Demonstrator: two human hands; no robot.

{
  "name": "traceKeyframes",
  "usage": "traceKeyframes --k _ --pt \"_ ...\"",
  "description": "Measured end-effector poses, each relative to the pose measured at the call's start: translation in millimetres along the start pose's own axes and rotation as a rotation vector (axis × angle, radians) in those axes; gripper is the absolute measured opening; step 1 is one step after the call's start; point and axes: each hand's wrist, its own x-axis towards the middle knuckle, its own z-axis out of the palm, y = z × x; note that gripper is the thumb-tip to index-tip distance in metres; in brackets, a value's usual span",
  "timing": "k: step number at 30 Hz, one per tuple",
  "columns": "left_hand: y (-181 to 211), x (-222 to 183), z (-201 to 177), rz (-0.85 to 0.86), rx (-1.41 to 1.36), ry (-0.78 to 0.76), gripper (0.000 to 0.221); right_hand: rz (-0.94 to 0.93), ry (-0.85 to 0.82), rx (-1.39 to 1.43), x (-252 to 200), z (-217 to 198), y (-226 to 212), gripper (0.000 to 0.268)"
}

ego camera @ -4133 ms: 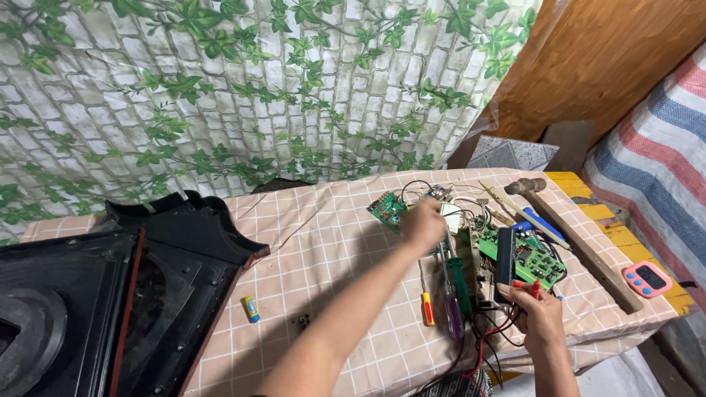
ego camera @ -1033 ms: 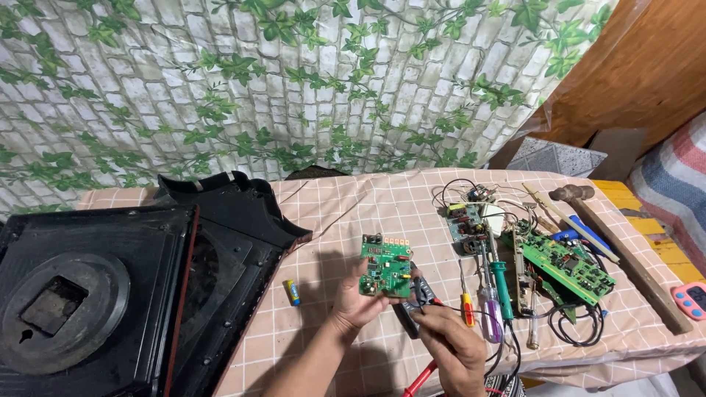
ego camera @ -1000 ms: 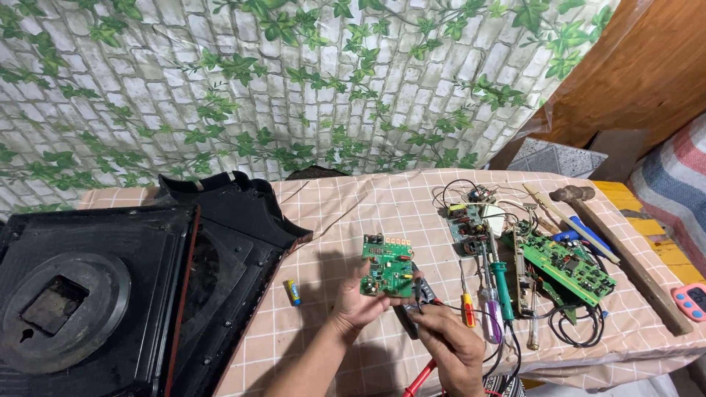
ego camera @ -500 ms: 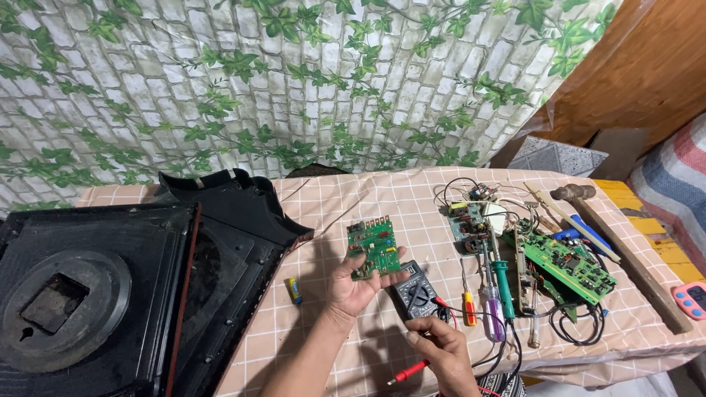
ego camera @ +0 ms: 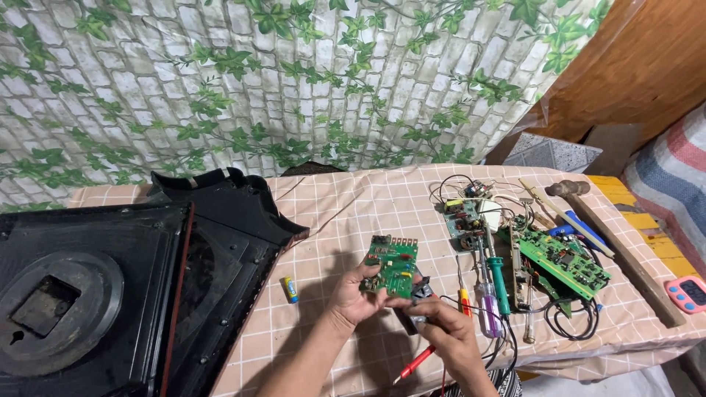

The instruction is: Testing electronic components on a circuit board using a digital multimeter and probes.

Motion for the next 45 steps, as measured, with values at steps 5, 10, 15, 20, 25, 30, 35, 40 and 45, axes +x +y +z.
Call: traceKeyframes --k 5,10,15,20,25,30,35,40,45 --pt "-2.9 0.5 11.5 0.112 -0.108 -0.093 0.066 0.143 -0.128 -0.095 -8.9 15.7 9.7 0.02" --pt "2.1 2.3 -13.7 0.295 -0.029 0.224 0.047 0.282 -0.124 0.068 -14.3 14.4 7.6 0.019" --pt "3.1 2.4 -1.3 0.539 0.204 0.312 0.062 0.366 -0.313 0.146 -11.0 -2.8 -20.4 0.059" --pt "4.5 5.4 -11.2 0.61 0.244 0.426 0.065 0.224 -0.266 -0.385 -12.3 1.6 -3.2 0.021" --pt "3.4 7.5 -9.6 0.689 0.308 0.404 0.057 0.439 -0.203 -0.56 -7.4 14.6 -6.6 0.011" --pt "0.1 5.9 0.4 0.738 0.384 0.393 0.059 0.295 -0.025 -0.569 -15.5 6.5 33.0 0.017" --pt "-11.4 14.5 -23.0 0.776 0.539 0.364 0.066 0.207 -0.286 -1.119 -17.8 0.5 35.4 0.034" --pt "-14.5 18.2 -31.3 0.754 0.513 0.492 0.073 -0.038 -0.424 -1.278 -16.3 -4.4 39.0 0.016" --pt "-10.1 12.9 -16.3 0.848 0.699 0.57 0.071 -0.034 -0.415 -0.789 -11.7 -0.1 -3.6 0.006"
